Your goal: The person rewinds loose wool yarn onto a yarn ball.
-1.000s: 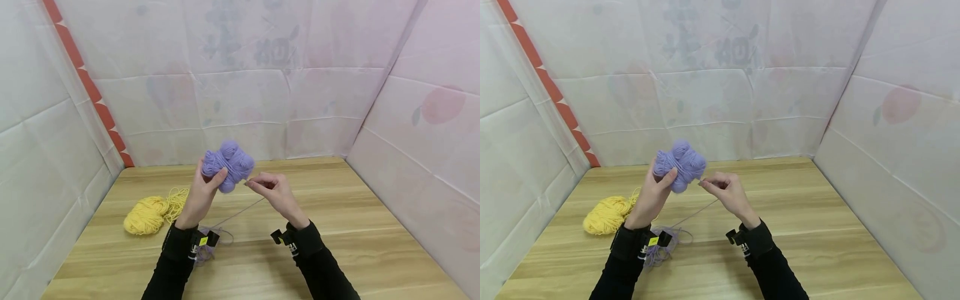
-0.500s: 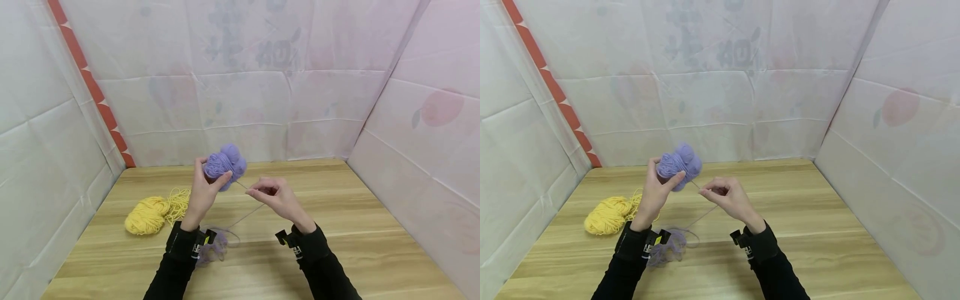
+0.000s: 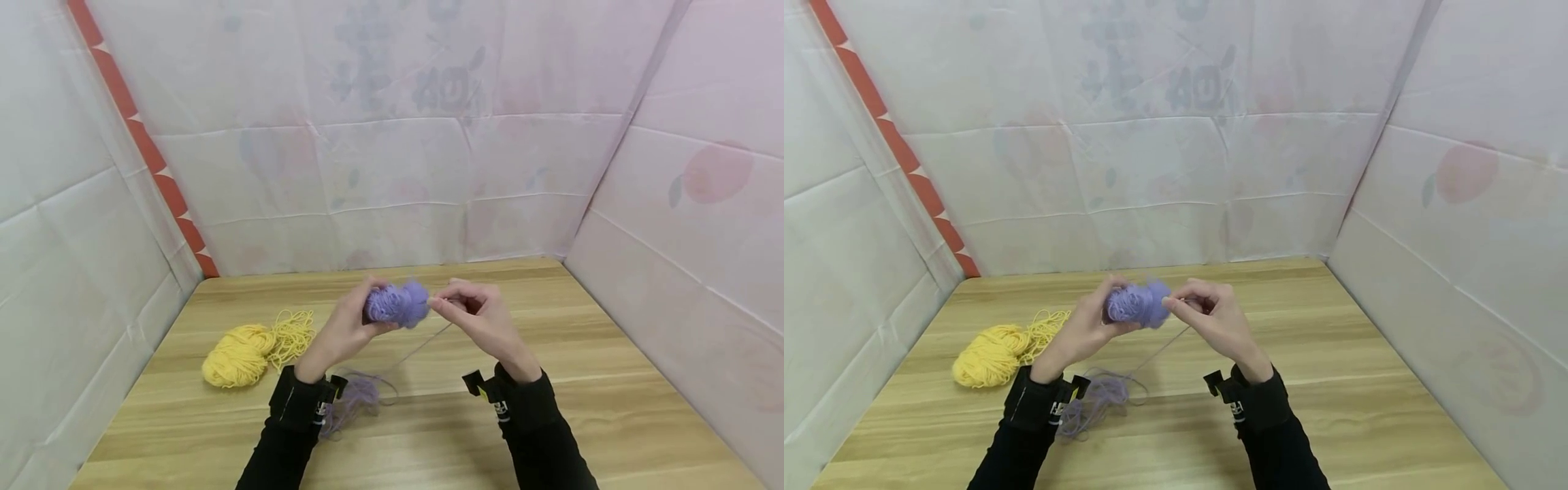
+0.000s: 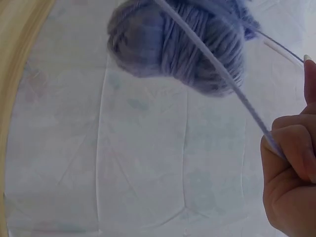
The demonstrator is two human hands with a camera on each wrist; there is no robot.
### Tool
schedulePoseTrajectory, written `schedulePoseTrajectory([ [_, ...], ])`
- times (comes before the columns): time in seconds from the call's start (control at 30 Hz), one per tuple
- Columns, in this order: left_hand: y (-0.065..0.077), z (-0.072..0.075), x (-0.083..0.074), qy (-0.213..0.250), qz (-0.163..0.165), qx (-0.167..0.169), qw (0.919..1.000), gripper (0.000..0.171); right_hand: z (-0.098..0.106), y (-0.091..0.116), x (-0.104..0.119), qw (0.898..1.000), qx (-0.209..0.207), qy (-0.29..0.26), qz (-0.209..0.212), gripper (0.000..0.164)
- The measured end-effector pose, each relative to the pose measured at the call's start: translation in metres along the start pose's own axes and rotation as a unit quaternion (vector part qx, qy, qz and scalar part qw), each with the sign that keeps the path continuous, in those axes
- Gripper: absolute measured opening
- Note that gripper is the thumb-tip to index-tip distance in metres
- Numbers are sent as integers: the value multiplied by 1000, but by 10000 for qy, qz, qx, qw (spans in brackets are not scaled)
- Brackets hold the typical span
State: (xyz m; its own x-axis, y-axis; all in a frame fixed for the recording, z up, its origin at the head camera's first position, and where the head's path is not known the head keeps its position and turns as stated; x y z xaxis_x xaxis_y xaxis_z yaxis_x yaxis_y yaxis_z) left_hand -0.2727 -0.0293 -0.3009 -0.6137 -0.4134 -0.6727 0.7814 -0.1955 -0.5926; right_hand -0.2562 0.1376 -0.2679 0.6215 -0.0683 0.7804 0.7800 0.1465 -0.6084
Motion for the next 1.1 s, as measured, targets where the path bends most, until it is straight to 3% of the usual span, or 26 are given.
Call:
schedulePoseTrajectory([
  [0.2, 8, -12, -4, 388, 25, 814, 9959, 57, 0, -2, -2, 9997, -107, 223, 67, 9],
  [0.4, 10, -13, -15, 1116, -203, 1182, 9865, 56, -2, -5, -6, 9993, -175, 197, 249, 10],
  [0.53, 11, -11, -20, 1691, -109, 1359, 9761, 55, -4, -7, -12, 9992, -252, 301, 62, 8],
  [0.73, 11, -2, -18, 2096, 387, 1315, 9681, 59, -5, -10, -20, 9987, -474, 159, -103, 5],
  [0.9, 12, 7, -14, 2637, 1018, 1093, 9530, 62, -8, -9, -29, 9979, -592, 149, -236, 9],
  [1.1, 11, 9, -11, 2987, 1401, 940, 9393, 58, -18, -6, -40, 9975, -420, -39, -575, 12],
])
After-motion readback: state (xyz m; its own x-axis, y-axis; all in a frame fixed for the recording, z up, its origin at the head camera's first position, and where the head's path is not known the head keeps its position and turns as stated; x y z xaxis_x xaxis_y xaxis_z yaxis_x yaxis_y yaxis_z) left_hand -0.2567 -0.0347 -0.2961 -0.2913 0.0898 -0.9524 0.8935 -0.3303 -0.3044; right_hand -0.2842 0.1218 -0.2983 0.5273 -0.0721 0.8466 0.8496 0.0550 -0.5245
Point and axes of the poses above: each hand's wrist, its own y-axis away from the middle knuckle, its own z-axis out of the back of the hand, x = y × z, the point moved 9 cm from there along -y, towards the middle knuckle, and after that the axes turned 14 degrees about -x, right-handed, at the moved point
